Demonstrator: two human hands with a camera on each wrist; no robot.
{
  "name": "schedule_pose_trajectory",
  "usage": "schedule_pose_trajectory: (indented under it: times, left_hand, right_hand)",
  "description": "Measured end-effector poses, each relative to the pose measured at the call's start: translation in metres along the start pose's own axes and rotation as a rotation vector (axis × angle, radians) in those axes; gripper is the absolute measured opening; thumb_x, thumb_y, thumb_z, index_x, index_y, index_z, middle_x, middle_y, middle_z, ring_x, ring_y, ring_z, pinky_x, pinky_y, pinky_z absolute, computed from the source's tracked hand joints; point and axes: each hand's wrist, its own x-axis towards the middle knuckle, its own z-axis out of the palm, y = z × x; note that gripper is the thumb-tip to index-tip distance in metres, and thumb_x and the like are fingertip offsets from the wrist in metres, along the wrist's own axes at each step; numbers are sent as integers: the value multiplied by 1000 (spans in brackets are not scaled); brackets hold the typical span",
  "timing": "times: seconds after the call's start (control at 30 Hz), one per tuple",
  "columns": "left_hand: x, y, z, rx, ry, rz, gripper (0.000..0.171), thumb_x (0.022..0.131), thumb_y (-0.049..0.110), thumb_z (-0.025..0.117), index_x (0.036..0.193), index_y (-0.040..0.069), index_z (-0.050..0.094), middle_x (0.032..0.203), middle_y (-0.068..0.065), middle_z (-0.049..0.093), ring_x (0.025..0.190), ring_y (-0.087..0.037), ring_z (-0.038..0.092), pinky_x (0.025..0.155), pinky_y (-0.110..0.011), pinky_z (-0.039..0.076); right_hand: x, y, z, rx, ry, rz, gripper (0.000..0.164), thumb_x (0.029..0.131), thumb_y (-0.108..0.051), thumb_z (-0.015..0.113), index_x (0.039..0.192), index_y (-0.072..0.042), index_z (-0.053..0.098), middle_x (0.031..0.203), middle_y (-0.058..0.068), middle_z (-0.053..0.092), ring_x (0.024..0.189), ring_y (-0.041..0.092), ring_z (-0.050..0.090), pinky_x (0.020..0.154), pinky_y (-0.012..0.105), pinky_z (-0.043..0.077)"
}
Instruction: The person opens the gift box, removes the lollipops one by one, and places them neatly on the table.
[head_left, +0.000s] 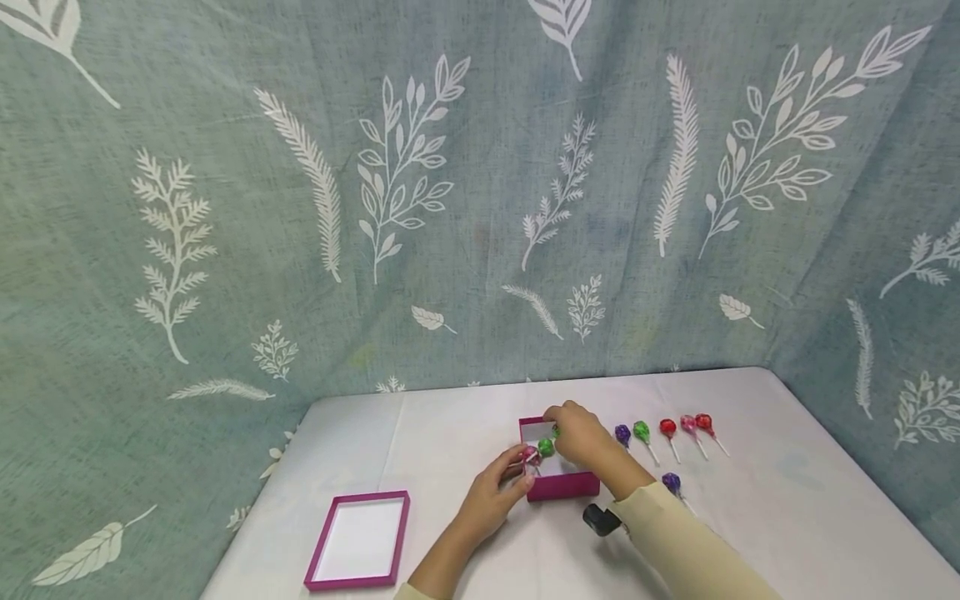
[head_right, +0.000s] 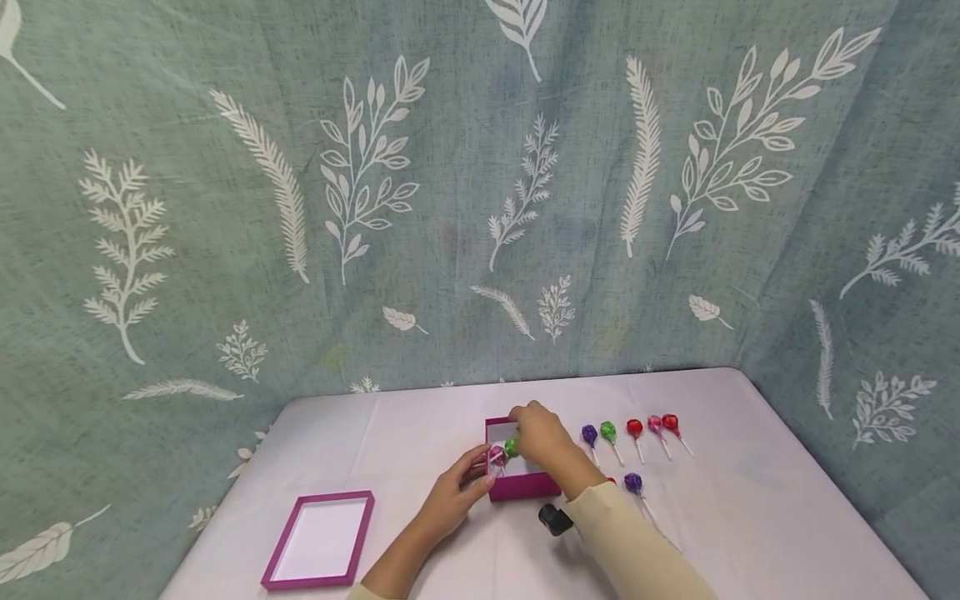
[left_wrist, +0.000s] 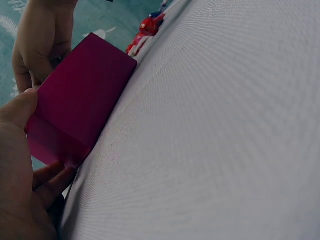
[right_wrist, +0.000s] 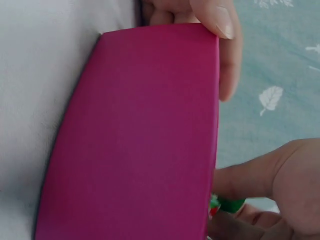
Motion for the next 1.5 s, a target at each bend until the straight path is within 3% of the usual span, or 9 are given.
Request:
schedule_pose_trajectory:
  times: [0.5,0.73,0.93,1.33,1.5]
  left_hand:
    - [5,5,-6,2,9,33,57,96,41,59,146,18,45,139,0,54,120,-20,56,103,-51,39]
    - [10,7,-10,5,9,45,56,97,41,58,146,20,44,139,2,54,121,-20,55,103,-52,39]
    - [4,3,-3,-15,-5,20,56,97,39,58,147,18,44,140,1,53,122,-20,55,104,-52,38]
    - [-1,1,0,-11,-3,21,56,97,40,58,146,19,44,139,1,54,122,-20,55,104,-50,38]
    - [-1,-1,0,-17,-1,43,58,96,43,58,147,19,44,139,0,54,122,-20,55,105,-50,38]
  right_hand:
    - [4,7,-19,132,57,-25,51,76,-9,82,124,-9,66,94,3,64,81,18,60,71,38,53]
    - [-2,12,-33,208,79,-14,43,81,-11,79,121,-9,66,104,4,68,93,20,64,80,42,55]
    - [-14,26,-32,215,97,-41,30,81,-11,79,109,-8,71,110,4,65,91,19,64,76,37,55]
    - [-36,61,-41,223,90,-31,29,82,-12,78,109,-8,70,102,0,63,87,18,63,68,34,55]
    - [-47,80,-44,223,100,-8,29,83,-14,77,110,-8,70,104,1,65,90,22,63,72,38,55]
